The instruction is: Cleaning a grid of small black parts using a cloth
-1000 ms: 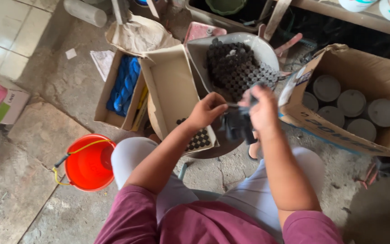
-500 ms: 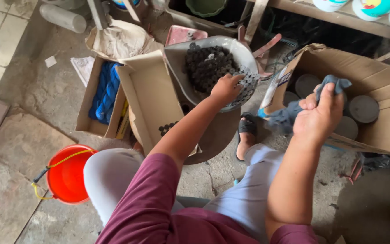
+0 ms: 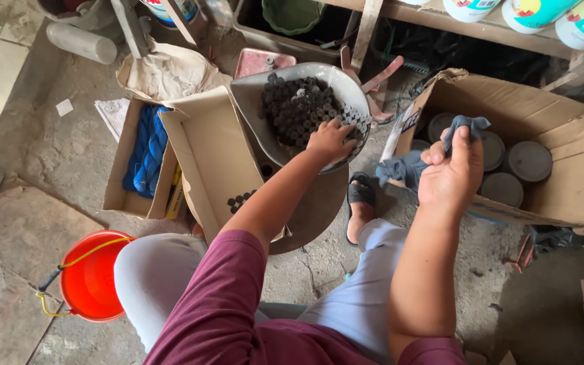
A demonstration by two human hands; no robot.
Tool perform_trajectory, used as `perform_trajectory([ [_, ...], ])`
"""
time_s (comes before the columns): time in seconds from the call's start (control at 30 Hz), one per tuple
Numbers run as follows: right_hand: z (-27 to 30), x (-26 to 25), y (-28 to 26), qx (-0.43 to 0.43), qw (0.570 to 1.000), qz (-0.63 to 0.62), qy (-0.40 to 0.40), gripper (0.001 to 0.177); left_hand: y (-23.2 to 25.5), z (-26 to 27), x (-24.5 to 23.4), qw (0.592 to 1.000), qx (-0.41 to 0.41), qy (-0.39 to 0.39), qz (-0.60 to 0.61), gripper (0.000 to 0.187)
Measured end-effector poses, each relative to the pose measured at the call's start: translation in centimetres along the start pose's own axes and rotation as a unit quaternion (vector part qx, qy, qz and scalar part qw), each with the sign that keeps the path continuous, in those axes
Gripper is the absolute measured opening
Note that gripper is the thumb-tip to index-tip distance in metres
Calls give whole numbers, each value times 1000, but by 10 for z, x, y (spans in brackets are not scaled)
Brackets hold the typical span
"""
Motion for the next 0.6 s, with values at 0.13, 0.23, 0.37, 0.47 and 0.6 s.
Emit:
perform_trajectory([
  [0.13, -4, -2, 2, -1, 1000, -17, -1, 10, 7, 26, -25, 990, -4, -9, 143, 57],
  [0.23, -3, 2, 1, -6, 1000, -17, -4, 10, 0, 5, 5, 990, -35, -10, 133, 65],
  [0.37, -2, 3, 3, -4, 1000, -29, -3, 11, -7, -7, 14, 960, -40, -1, 277, 54],
  [0.47, 0, 5, 3, -2, 1000, -30, -2, 10, 5, 12, -18, 956, -47, 8, 291, 59],
  [0.6, -3, 2, 10, -4, 1000, -28, -4, 10, 23, 27, -45, 966, -76, 36, 244, 62],
])
Point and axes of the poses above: each hand's wrist, its own z-axis away from the middle knuckle, its own x-axis out of the palm, y = z × x, the point moved 9 cm from there along -z, towards the middle knuckle, and after that the axes turned 10 degrees about -x, right-handed, at the moved point
